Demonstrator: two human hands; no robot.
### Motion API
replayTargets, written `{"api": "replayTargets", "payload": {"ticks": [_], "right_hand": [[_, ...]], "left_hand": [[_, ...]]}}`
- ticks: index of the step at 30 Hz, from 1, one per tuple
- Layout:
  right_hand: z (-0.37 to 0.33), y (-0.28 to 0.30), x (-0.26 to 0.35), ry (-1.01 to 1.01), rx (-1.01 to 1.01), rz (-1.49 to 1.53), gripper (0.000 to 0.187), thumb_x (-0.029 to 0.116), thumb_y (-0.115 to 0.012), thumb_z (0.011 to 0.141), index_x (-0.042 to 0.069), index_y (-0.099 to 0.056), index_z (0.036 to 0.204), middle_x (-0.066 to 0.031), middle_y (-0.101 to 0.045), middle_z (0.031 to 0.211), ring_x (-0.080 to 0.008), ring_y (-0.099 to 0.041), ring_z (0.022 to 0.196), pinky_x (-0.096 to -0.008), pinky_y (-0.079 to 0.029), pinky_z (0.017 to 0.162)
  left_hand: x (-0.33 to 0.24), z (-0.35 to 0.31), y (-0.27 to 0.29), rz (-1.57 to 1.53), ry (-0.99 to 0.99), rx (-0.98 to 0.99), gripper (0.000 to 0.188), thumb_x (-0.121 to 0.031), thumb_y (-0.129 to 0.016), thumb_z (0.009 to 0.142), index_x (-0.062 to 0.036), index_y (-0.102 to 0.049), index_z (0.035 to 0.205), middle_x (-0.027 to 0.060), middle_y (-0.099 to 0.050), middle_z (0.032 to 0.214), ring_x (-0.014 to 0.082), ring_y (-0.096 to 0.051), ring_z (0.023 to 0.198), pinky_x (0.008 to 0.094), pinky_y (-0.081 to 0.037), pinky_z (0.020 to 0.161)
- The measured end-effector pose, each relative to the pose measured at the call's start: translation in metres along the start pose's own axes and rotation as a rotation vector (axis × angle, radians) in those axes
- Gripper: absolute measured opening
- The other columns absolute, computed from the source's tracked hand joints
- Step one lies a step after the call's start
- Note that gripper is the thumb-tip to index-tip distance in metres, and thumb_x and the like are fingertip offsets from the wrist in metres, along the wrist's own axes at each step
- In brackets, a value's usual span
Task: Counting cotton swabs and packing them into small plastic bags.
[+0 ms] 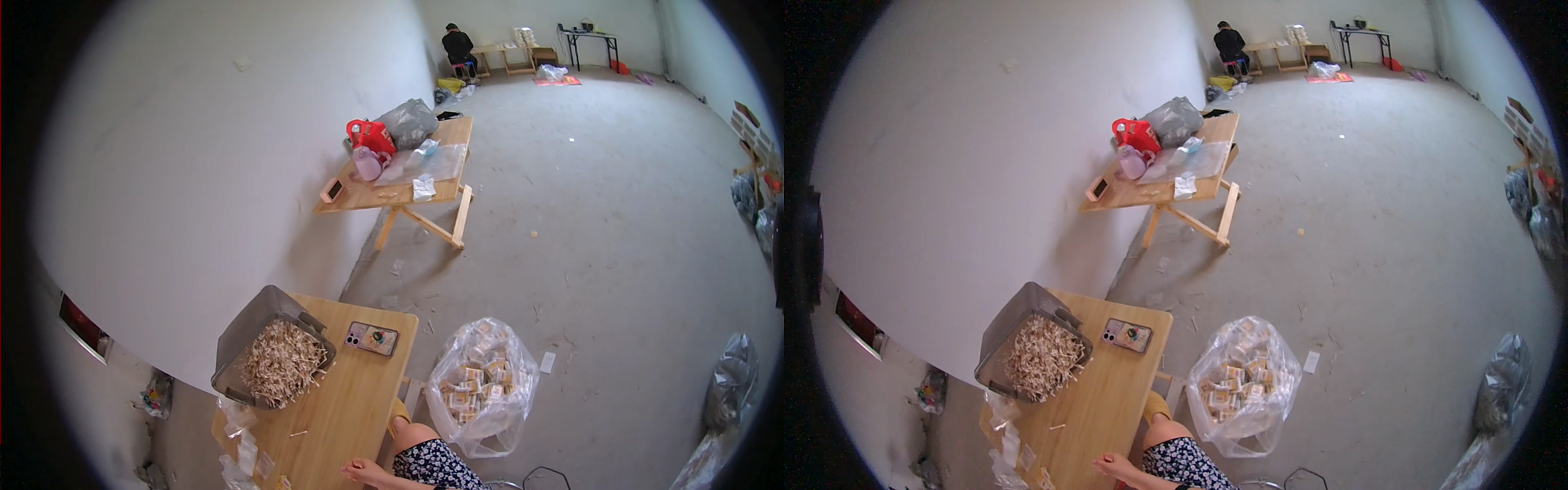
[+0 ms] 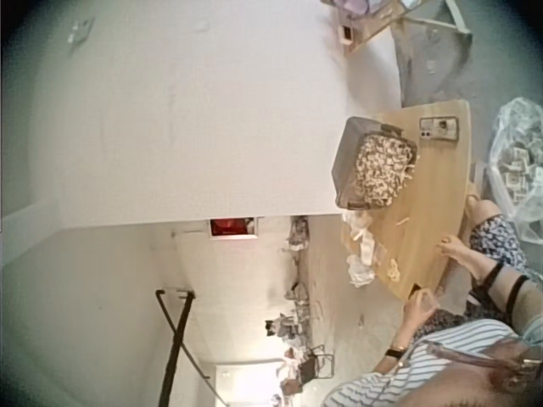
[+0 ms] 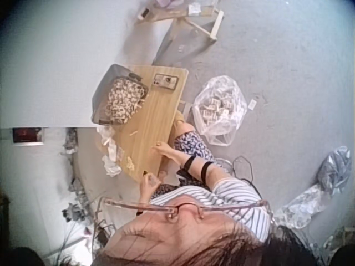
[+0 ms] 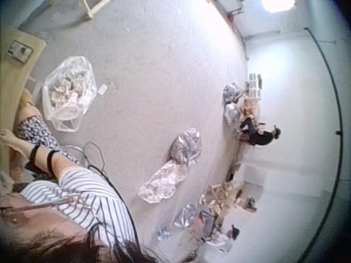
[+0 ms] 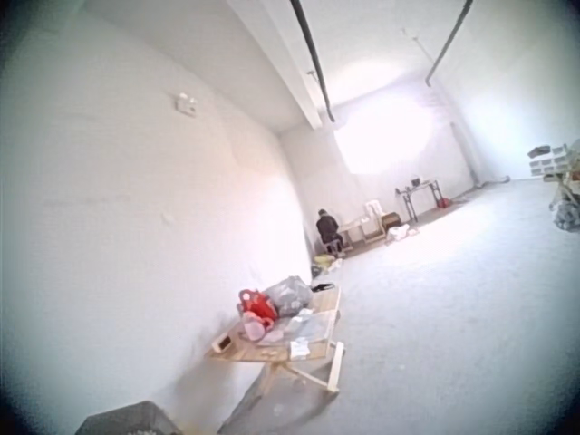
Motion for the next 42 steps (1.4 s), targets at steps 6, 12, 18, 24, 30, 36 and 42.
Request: {"api": "replayTargets", "payload": {"ticks": [6,12,18,24,30,36,42], "right_hand": [[-0.011,0.003,-0.002,-0.085,-0.016,0.073,0.023,0.03,-0.062,0.097,0.007,-0.064,0.093,0.0047,-0.057,0.074,-0.0066,-0.052,0.067,-0.0224,-0.043,0.063],[-0.018,0.011,0.006,-0.075,-0.132,-0.058,0.022,0.027,-0.06,0.098,0.006,-0.063,0.092,0.002,-0.058,0.075,-0.0088,-0.055,0.068,-0.0234,-0.044,0.063],[-0.015,0.022,-0.01,0.028,0.002,0.041,0.02,0.02,-0.056,0.1,0.004,-0.063,0.091,-0.0062,-0.066,0.082,-0.0147,-0.063,0.076,-0.0281,-0.051,0.069],[-0.023,0.032,0.032,0.036,0.053,-0.065,0.019,0.013,-0.056,0.095,0.003,-0.067,0.084,-0.0075,-0.068,0.081,-0.0157,-0.064,0.073,-0.0274,-0.049,0.066],[-0.045,0.028,0.043,-0.021,-0.184,-0.108,0.014,0.02,-0.057,0.098,0.007,-0.063,0.097,-0.0044,-0.065,0.083,-0.0164,-0.064,0.075,-0.0281,-0.048,0.071],[-0.048,0.02,0.045,-0.044,-0.221,-0.14,0.016,0.023,-0.059,0.097,0.008,-0.062,0.098,-0.0008,-0.059,0.082,-0.0142,-0.058,0.076,-0.027,-0.046,0.072],[-0.045,0.024,0.047,-0.102,-0.275,-0.083,0.02,0.029,-0.059,0.097,0.009,-0.06,0.097,-0.0002,-0.057,0.082,-0.0155,-0.057,0.08,-0.0272,-0.044,0.077]], "left_hand": [[-0.034,-0.013,0.023,-0.035,0.052,-0.001,0.056,-0.019,-0.088,0.068,-0.0059,-0.058,0.113,0.0147,-0.063,0.102,0.0343,-0.062,0.095,0.0442,-0.051,0.085],[-0.024,-0.03,0.029,-0.032,0.068,-0.111,0.057,-0.02,-0.088,0.067,-0.0078,-0.058,0.114,0.0159,-0.062,0.103,0.0379,-0.06,0.098,0.046,-0.05,0.086],[0.032,-0.047,0.013,-0.003,0.121,-0.141,0.061,-0.026,-0.087,0.07,-0.0106,-0.057,0.121,0.0166,-0.063,0.108,0.0384,-0.061,0.101,0.0518,-0.049,0.089],[0.111,-0.075,0.03,0.046,0.321,-0.279,0.059,-0.034,-0.089,0.062,-0.0128,-0.061,0.109,0.0094,-0.062,0.109,0.0347,-0.057,0.107,0.0483,-0.043,0.093],[0.183,-0.129,0.007,-0.061,0.589,-0.294,0.061,-0.037,-0.087,0.067,-0.0121,-0.061,0.116,0.0084,-0.063,0.115,0.0305,-0.056,0.117,0.0468,-0.039,0.099],[0.227,-0.161,-0.035,-0.047,0.696,-0.258,0.061,-0.04,-0.085,0.068,-0.0153,-0.063,0.118,0.0079,-0.063,0.117,0.0295,-0.056,0.117,0.0467,-0.037,0.098],[0.241,-0.167,-0.054,-0.071,0.655,-0.226,0.065,-0.04,-0.086,0.066,-0.0171,-0.063,0.122,0.0085,-0.063,0.12,0.0295,-0.056,0.116,0.0466,-0.037,0.098]]}}
Point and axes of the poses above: each hand's wrist, its own z-axis towards the middle knuckle, its own y-axis out of the back of the hand, x = y × z, the point moved 7 cm from there along z, towards the middle knuckle
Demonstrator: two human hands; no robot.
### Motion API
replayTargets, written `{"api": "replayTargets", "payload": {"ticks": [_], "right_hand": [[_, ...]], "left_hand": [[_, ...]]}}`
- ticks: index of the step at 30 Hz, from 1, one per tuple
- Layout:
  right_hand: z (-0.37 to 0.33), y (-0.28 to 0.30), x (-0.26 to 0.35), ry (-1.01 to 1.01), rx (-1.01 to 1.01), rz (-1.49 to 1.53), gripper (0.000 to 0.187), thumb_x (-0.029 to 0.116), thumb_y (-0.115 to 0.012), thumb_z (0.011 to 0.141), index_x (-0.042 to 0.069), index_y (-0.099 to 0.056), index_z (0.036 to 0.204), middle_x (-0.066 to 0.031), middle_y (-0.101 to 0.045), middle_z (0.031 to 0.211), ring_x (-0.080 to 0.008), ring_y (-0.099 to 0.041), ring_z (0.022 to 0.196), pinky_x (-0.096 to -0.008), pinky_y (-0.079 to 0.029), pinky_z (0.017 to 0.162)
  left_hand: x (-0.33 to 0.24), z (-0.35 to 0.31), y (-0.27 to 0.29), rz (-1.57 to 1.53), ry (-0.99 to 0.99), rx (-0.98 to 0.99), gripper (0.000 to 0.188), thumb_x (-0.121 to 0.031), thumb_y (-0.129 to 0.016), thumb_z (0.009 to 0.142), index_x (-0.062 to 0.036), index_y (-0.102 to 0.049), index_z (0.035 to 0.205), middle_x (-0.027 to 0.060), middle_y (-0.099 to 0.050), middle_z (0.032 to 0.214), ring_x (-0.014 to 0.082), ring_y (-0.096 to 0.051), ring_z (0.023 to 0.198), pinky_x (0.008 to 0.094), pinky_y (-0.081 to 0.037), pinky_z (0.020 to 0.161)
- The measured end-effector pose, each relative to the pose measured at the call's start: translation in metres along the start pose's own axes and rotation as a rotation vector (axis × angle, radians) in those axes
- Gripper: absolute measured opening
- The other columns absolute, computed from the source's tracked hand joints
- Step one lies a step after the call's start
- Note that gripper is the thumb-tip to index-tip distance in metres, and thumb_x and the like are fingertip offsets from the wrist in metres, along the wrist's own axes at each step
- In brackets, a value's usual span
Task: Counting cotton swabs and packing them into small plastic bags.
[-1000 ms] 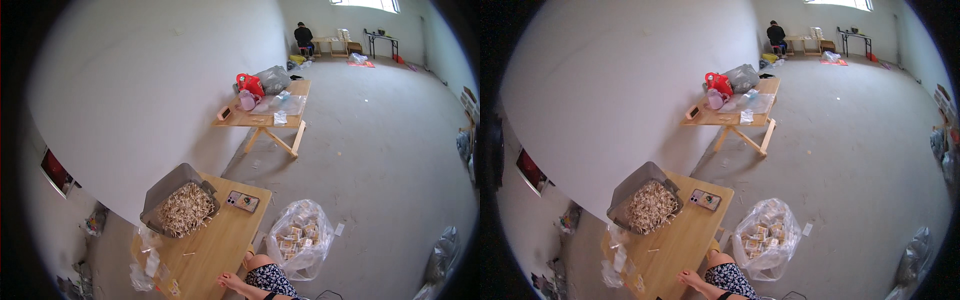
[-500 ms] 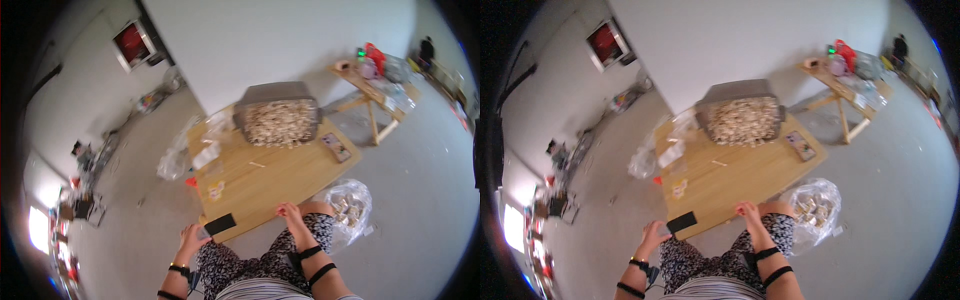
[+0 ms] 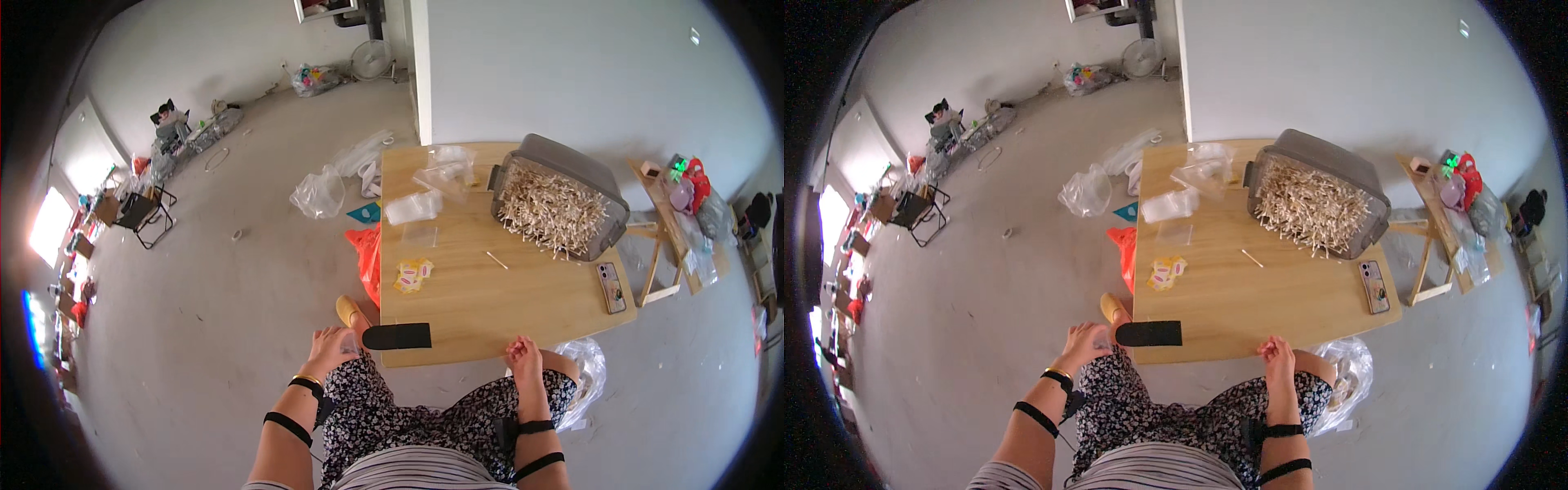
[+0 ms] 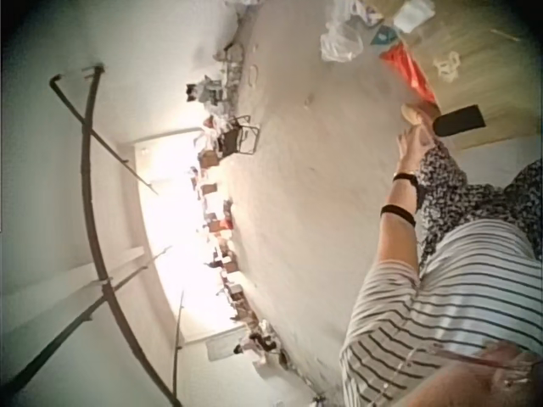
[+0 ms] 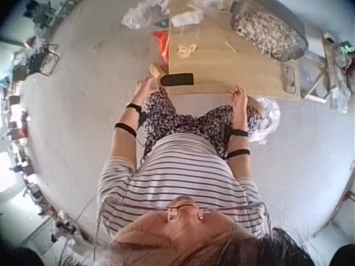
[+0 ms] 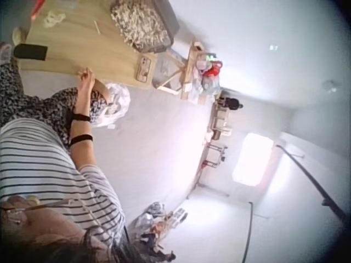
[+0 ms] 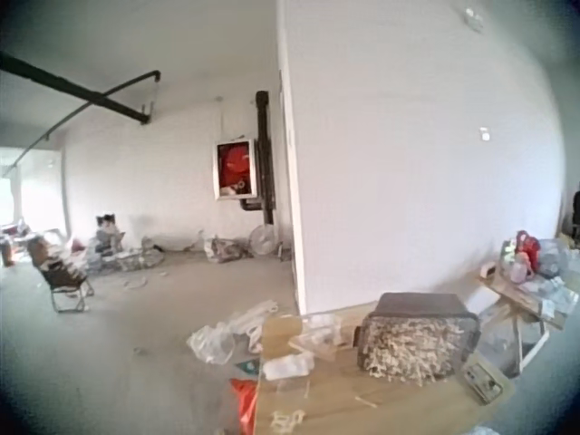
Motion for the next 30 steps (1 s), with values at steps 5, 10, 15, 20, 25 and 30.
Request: {"api": "replayTargets", "payload": {"ticks": [5,10,15,20,25,30], "right_hand": [[-0.003,-0.002,0.0,-0.006,-0.038,-0.03,0.018,0.026,-0.06,0.097,0.008,-0.061,0.096,-0.0017,-0.058,0.082,-0.0167,-0.059,0.078,-0.0297,-0.047,0.079],[0.006,0.015,-0.002,0.043,-0.037,-0.018,0.017,0.024,-0.062,0.096,0.008,-0.062,0.097,-0.0028,-0.061,0.083,-0.0182,-0.061,0.078,-0.0337,-0.052,0.08],[0.01,0.019,-0.009,0.044,-0.061,0.024,0.015,0.022,-0.062,0.097,0.007,-0.061,0.097,-0.0039,-0.061,0.086,-0.0188,-0.061,0.078,-0.0332,-0.053,0.079],[0.015,0.024,-0.008,0.055,-0.047,0.032,0.014,0.02,-0.062,0.097,0.007,-0.061,0.096,-0.0037,-0.061,0.084,-0.0181,-0.061,0.079,-0.0324,-0.053,0.076],[0.013,0.015,-0.006,0.055,-0.004,0.04,0.013,0.019,-0.062,0.097,0.007,-0.062,0.095,-0.0034,-0.062,0.08,-0.0166,-0.061,0.076,-0.0304,-0.053,0.071],[0.018,0.026,0.001,-0.086,-0.075,-0.031,0.014,0.02,-0.063,0.096,0.007,-0.064,0.092,-0.0041,-0.063,0.08,-0.0156,-0.062,0.075,-0.029,-0.052,0.07]], "left_hand": [[-0.015,0.007,0.007,-0.124,-0.129,-0.031,0.068,-0.039,-0.085,0.068,-0.0175,-0.061,0.128,0.0079,-0.062,0.122,0.0292,-0.055,0.119,0.0456,-0.036,0.1],[-0.038,0.018,0.015,-0.177,-0.189,0.002,0.07,-0.039,-0.086,0.068,-0.0168,-0.06,0.129,0.0083,-0.062,0.122,0.029,-0.053,0.122,0.0464,-0.036,0.102],[-0.058,0.025,0.018,-0.134,-0.261,0.009,0.074,-0.041,-0.086,0.068,-0.0156,-0.058,0.132,0.0079,-0.061,0.124,0.0284,-0.053,0.124,0.0469,-0.037,0.103],[-0.083,0.029,0.02,-0.019,-0.325,-0.013,0.074,-0.044,-0.082,0.072,-0.0119,-0.057,0.134,0.0082,-0.056,0.125,0.0295,-0.05,0.121,0.043,-0.036,0.105],[-0.102,0.036,0.011,0.046,-0.413,-0.034,0.077,-0.047,-0.079,0.074,-0.0073,-0.054,0.135,0.0076,-0.054,0.124,0.0275,-0.05,0.118,0.0423,-0.037,0.104],[-0.147,0.036,0.018,0.07,-0.422,-0.153,0.079,-0.045,-0.075,0.078,-0.0019,-0.048,0.138,0.0107,-0.05,0.131,0.03,-0.046,0.125,0.0448,-0.035,0.108]]}}
Point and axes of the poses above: each hand's wrist, its own z-axis towards the middle knuckle, its own y-axis out of the back of the hand, x = y × z, the point moved 7 cm from there along z, towards the middle knuckle
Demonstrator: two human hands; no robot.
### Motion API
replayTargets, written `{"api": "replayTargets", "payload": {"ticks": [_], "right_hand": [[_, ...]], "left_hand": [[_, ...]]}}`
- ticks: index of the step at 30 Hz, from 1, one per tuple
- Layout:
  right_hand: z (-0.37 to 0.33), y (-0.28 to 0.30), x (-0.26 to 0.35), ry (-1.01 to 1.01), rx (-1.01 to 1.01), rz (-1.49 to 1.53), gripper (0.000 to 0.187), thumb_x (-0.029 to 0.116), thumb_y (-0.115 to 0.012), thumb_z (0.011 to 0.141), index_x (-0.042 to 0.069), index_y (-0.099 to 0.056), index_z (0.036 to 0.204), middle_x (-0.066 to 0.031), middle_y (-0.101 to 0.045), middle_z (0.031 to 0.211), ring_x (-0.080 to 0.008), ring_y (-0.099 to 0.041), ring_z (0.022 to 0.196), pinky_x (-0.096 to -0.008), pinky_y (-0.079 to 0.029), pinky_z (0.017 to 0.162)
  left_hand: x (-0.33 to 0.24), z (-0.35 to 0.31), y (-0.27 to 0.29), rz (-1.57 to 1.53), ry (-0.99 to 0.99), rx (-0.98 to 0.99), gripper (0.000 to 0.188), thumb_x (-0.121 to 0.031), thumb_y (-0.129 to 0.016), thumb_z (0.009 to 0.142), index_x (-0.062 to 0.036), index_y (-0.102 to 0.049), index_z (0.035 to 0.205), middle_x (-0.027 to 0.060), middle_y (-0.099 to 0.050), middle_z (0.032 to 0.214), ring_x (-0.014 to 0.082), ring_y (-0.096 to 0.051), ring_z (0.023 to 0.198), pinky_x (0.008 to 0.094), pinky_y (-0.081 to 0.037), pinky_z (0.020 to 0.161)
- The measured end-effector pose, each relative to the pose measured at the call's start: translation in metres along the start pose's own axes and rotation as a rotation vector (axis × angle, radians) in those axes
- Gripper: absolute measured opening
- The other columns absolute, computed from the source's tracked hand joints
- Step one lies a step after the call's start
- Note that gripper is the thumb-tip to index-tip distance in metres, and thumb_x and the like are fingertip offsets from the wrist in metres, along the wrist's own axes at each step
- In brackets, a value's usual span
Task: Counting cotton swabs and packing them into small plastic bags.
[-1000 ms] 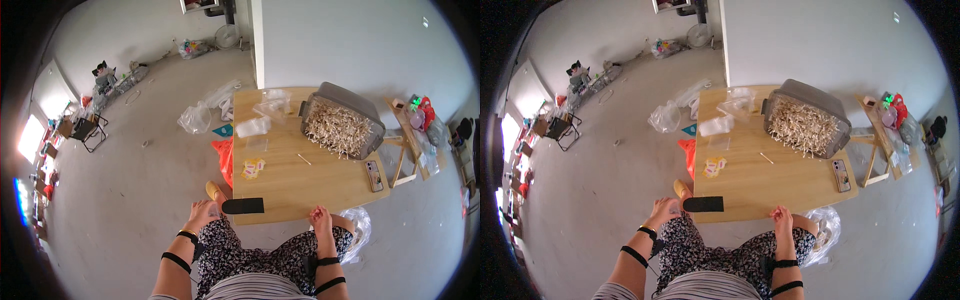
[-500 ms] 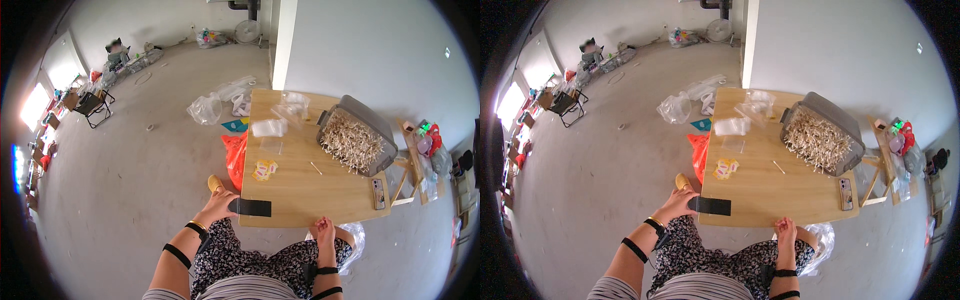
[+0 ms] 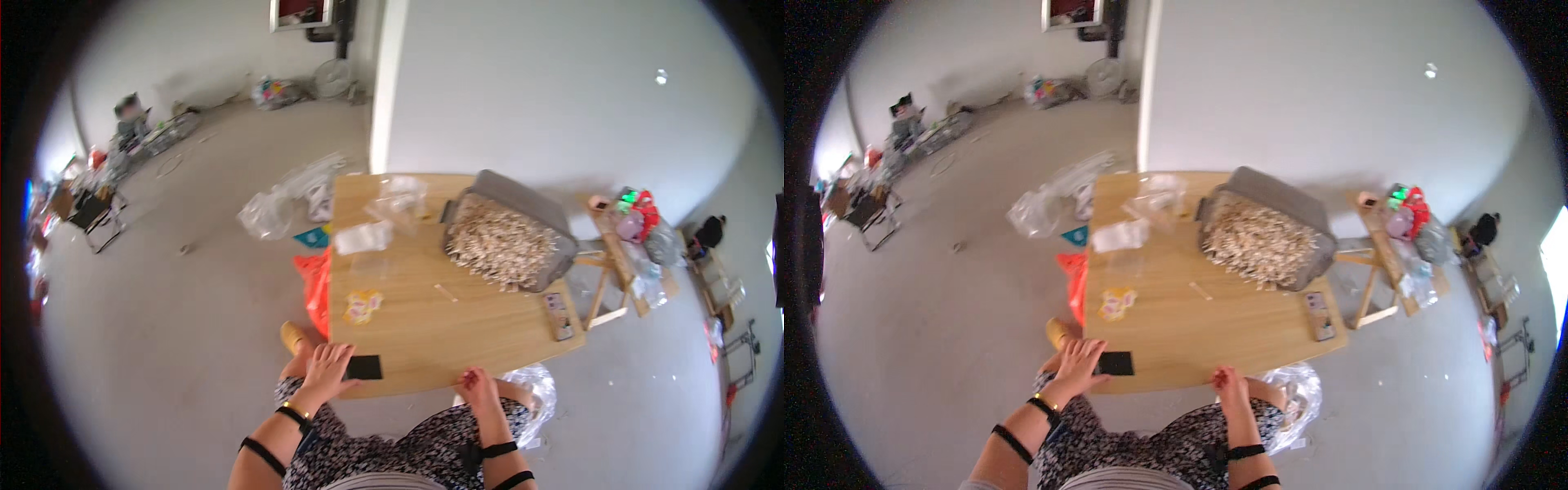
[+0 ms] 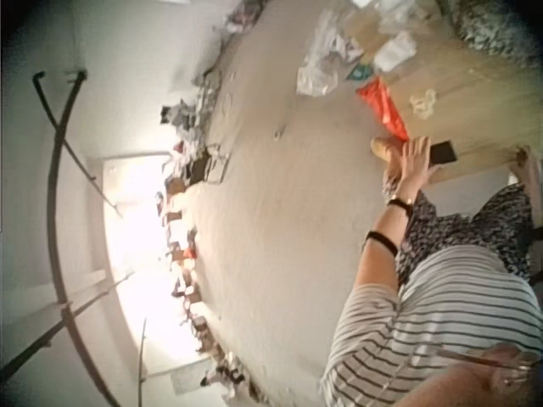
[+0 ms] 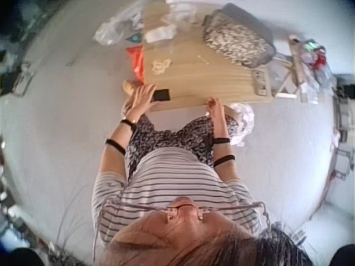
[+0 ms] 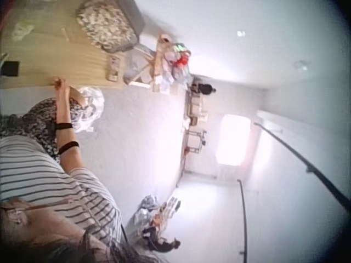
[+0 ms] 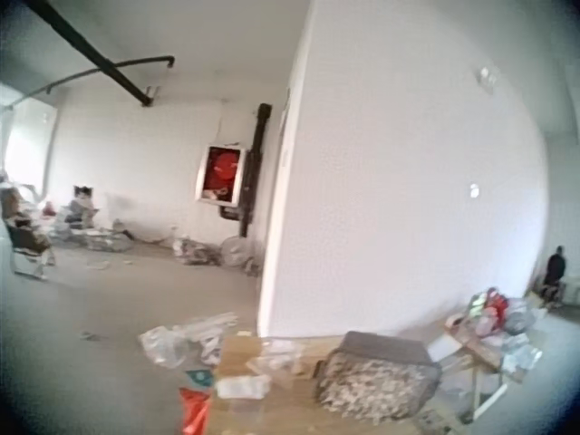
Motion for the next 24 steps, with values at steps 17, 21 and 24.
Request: {"api": "replayTargets", "payload": {"ticks": [17,21,24], "right_hand": [[0.117,-0.061,0.174,0.409,-0.128,-0.917,0.018,0.023,-0.066,0.091,0.009,-0.065,0.102,-0.0012,-0.07,0.09,-0.0146,-0.064,0.08,-0.0305,-0.05,0.071],[0.127,-0.079,0.198,0.583,-0.37,-1.515,0.024,0.015,-0.067,0.086,0.012,-0.064,0.109,-0.0029,-0.068,0.101,-0.025,-0.064,0.096,-0.0391,-0.051,0.082],[0.131,-0.094,0.213,0.901,-0.379,-1.939,0.038,0.01,-0.068,0.081,0.016,-0.061,0.118,-0.005,-0.062,0.116,-0.0309,-0.056,0.114,-0.0446,-0.047,0.094]], "left_hand": [[-0.066,0.057,-0.093,-0.065,-0.013,0.081,0.075,-0.055,-0.051,0.093,-0.013,-0.036,0.153,0.0134,-0.026,0.162,0.0291,-0.016,0.152,0.0547,-0.008,0.123],[-0.056,0.048,-0.088,-0.092,0.022,0.078,0.073,-0.053,-0.055,0.091,-0.0124,-0.041,0.15,0.0148,-0.03,0.16,0.0301,-0.021,0.151,0.0552,-0.01,0.123],[-0.057,0.051,-0.085,-0.08,0.017,0.071,0.073,-0.052,-0.058,0.088,-0.012,-0.044,0.147,0.0157,-0.032,0.159,0.0311,-0.025,0.149,0.0564,-0.012,0.122]]}}
Point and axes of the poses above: each hand's wrist, its own z-axis towards the middle knuckle, its own y-axis out of the back of the hand, x = y × z, the point moved 7 cm from there along z, towards the middle knuckle
